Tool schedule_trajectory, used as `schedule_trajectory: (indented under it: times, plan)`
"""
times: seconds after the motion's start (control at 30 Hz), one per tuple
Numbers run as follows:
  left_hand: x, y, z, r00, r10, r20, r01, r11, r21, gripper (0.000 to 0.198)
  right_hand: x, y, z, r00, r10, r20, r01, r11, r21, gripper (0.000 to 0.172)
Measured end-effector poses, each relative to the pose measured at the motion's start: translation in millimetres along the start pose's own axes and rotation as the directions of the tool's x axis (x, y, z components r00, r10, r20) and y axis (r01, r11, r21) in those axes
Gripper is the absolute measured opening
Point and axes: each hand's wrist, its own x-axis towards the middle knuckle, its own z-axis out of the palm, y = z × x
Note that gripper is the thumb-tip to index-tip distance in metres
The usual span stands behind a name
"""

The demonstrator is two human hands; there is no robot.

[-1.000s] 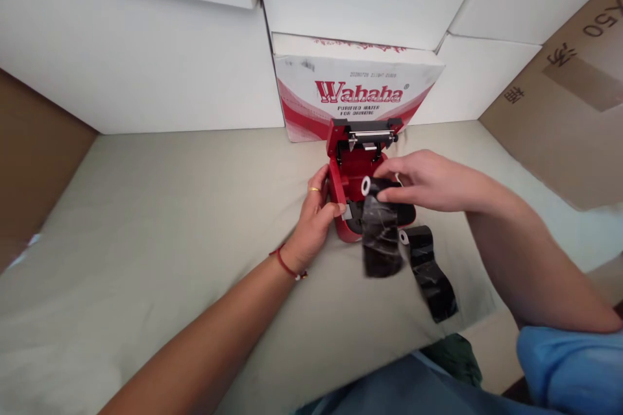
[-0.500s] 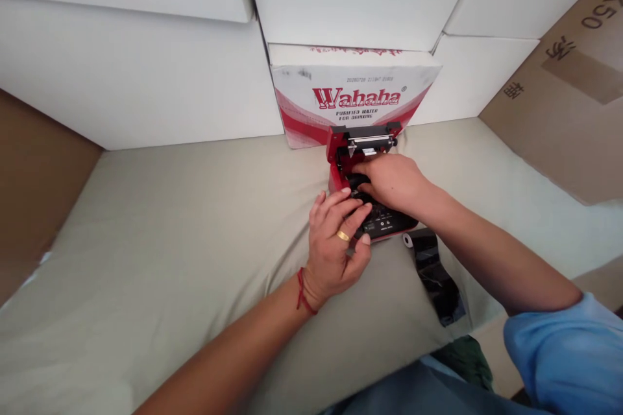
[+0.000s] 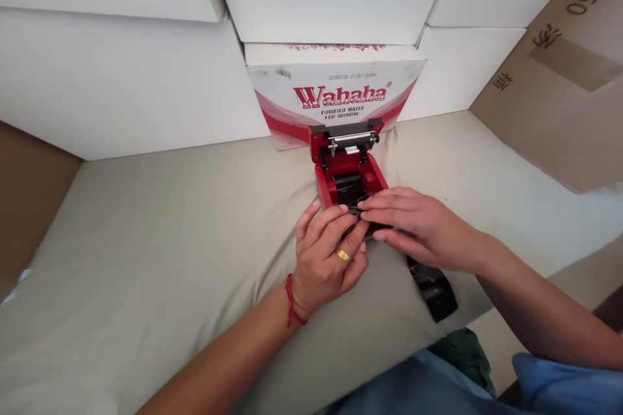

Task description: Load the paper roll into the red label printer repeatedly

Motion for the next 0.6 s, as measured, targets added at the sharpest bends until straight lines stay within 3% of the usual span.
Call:
schedule_trajectory:
  times: [0.1, 0.2, 0.3, 0.43, 0.6]
  plan:
    - [0, 1, -1.0, 1.000, -0.004, 0.004, 0.004, 1.000, -0.024, 0.051, -28, 0, 6, 1.000, 0.000, -0.008, 0.000, 0.997, -0.075, 0.042]
    - [-1, 0, -2.4, 1.000, -0.008, -0.007, 0.008, 0.999, -0.039, 0.045, -40, 6, 11, 1.000, 0.001, -0.018, -0.004, 0.992, -0.129, 0.044]
    - [-2, -3, -3.7, 0.999, 0.034, 0.009, -0.034, 0.998, -0.047, 0.037, -44, 15, 14, 0.999, -0.030, -0.043, 0.025, 0.993, -0.118, 0.045]
    - [-1, -6, -4.4, 0.997, 0.062, 0.050, -0.059, 0.997, -0.053, 0.044, -42, 25, 13, 0.998, -0.038, -0.059, 0.034, 0.997, -0.063, 0.050]
    - [6, -2, -4.2, 0.991, 0.069, 0.111, -0.070, 0.998, -0.001, 0.039, -36, 27, 5, 0.998, -0.001, -0.055, -0.001, 0.999, -0.034, 0.038]
